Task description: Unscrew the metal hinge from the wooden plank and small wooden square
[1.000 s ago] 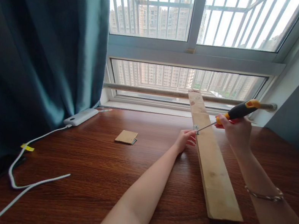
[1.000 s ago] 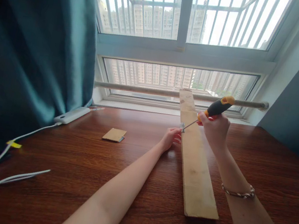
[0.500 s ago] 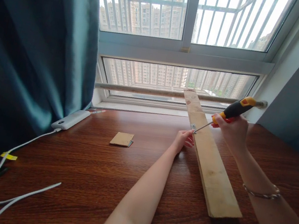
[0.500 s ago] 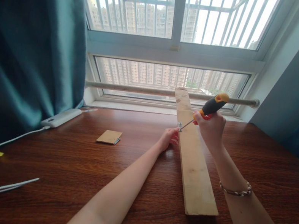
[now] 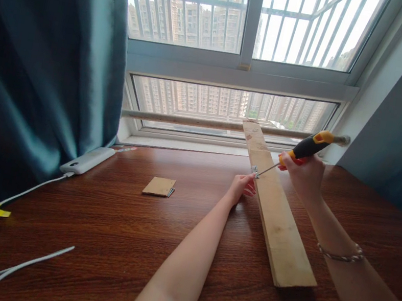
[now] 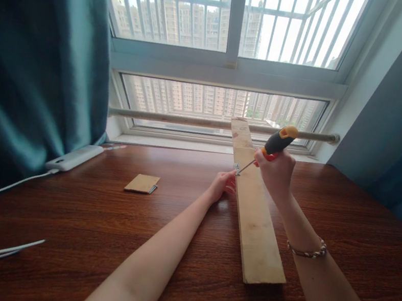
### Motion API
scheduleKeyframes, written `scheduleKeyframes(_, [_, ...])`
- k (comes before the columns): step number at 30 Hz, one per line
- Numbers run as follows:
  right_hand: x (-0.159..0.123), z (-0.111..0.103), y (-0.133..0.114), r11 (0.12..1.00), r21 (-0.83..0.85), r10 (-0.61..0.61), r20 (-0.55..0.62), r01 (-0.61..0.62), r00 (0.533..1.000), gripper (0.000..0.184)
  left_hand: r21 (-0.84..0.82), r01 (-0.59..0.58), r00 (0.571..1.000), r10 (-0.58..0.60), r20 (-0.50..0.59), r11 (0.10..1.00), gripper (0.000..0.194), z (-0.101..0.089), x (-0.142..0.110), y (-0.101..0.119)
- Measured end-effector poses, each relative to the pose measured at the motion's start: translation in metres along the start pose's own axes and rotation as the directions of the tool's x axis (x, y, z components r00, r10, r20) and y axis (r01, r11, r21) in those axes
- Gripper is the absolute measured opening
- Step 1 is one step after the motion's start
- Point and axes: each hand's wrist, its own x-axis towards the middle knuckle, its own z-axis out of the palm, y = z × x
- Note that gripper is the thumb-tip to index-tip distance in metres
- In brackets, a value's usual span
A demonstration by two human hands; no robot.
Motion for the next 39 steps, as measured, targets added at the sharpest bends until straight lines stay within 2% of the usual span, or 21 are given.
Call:
scheduleKeyframes(6, [0.003,-0.001,0.001,1.000,0.021,0.010,0.015,-0.010,1.000,0.021,-0.009,-0.013,1.000,0.013,-0.001,1.000,0.041,0.002,-0.002,0.001])
scheduleKeyframes(9, [0.008,-0.003,0.004,0.983,0.173,0.024,0.194,-0.058,0.981,0.024,-0.016,-0.016,1.000,0.016,-0.017,1.000,0.042,0.002,-0.002,0.001])
scheduleKeyframes(12, [0.012,-0.006,0.006,0.910,0.390,-0.038,0.413,-0.139,0.910,0.027,-0.017,-0.014,0.999,0.014,-0.037,1.000,0.045,0.003,-0.002,0.000])
scheduleKeyframes(14, [0.013,-0.008,0.005,0.876,0.451,-0.082,0.485,-0.169,0.871,0.032,-0.018,-0.010,0.999,0.010,-0.042,1.000,0.047,0.003,-0.001,0.000])
scheduleKeyframes(15, [0.013,-0.008,0.004,0.876,0.453,-0.092,0.491,-0.164,0.866,0.035,-0.019,-0.009,0.999,0.008,-0.041,1.000,0.048,0.003,-0.001,0.000])
scheduleKeyframes(17, [0.009,-0.009,0.002,0.922,0.376,-0.087,0.426,-0.089,0.901,0.041,-0.021,-0.010,0.999,0.009,-0.036,1.000,0.048,0.003,-0.001,-0.001])
scheduleKeyframes(19, [0.004,-0.007,0.000,0.983,0.174,-0.089,0.229,0.049,0.969,0.047,-0.020,-0.012,0.999,0.011,-0.031,1.000,0.048,0.002,-0.002,-0.001])
scheduleKeyframes(20, [0.001,-0.005,-0.001,0.993,0.051,-0.111,0.119,0.105,0.987,0.049,-0.018,-0.012,0.999,0.012,-0.031,1.000,0.049,0.002,-0.002,-0.001])
scheduleKeyframes(22, [-0.004,-0.001,-0.001,0.980,-0.123,-0.162,-0.030,0.158,0.986,0.053,-0.008,-0.012,0.999,0.012,-0.038,1.000,0.049,0.002,-0.003,-0.001])
scheduleKeyframes(23, [-0.005,0.001,-0.002,0.979,-0.130,-0.164,-0.054,0.156,0.985,0.052,-0.003,-0.012,0.999,0.012,-0.042,1.000,0.049,0.002,-0.003,-0.001])
scheduleKeyframes(24, [-0.006,0.003,-0.002,0.988,-0.079,-0.140,-0.047,0.136,0.989,0.051,0.001,-0.012,0.999,0.012,-0.046,1.000,0.049,0.002,-0.004,-0.001])
scheduleKeyframes(26, [-0.004,0.005,-0.002,0.991,0.128,-0.043,0.028,0.039,0.999,0.048,0.008,-0.018,0.998,0.018,-0.057,1.000,0.048,0.003,-0.004,0.000])
scheduleKeyframes(28, [0.001,0.003,-0.003,0.933,0.347,0.037,0.167,-0.094,0.985,0.048,0.015,-0.025,0.997,0.026,-0.075,1.000,0.047,0.005,-0.005,0.000])
scheduleKeyframes(30, [0.007,-0.003,-0.004,0.848,0.482,0.066,0.317,-0.220,0.946,0.050,0.035,-0.036,0.994,0.040,-0.101,0.999,0.047,0.008,-0.005,0.000])
scheduleKeyframes(33, [0.014,-0.013,-0.005,0.753,0.553,0.061,0.480,-0.356,0.875,0.052,0.125,-0.081,0.985,0.099,-0.139,0.989,0.049,0.011,-0.003,-0.001])
scheduleKeyframes(34, [0.015,-0.015,-0.006,0.757,0.543,0.065,0.490,-0.363,0.870,0.053,0.169,-0.108,0.980,0.133,-0.146,0.980,0.050,0.012,-0.003,-0.003])
scheduleKeyframes(36, [0.013,-0.017,-0.006,0.853,0.447,0.072,0.412,-0.271,0.908,0.054,0.244,-0.159,0.968,0.199,-0.151,0.957,0.051,0.012,-0.001,-0.006])
scheduleKeyframes(38, [0.010,-0.014,-0.005,0.971,0.225,0.027,0.225,-0.079,0.974,0.051,0.284,-0.192,0.961,0.238,-0.140,0.940,0.051,0.011,-0.001,-0.009])
scheduleKeyframes(39, [0.008,-0.012,-0.004,0.996,0.090,-0.023,0.131,0.012,0.991,0.049,0.295,-0.200,0.961,0.246,-0.128,0.934,0.050,0.011,-0.001,-0.010])
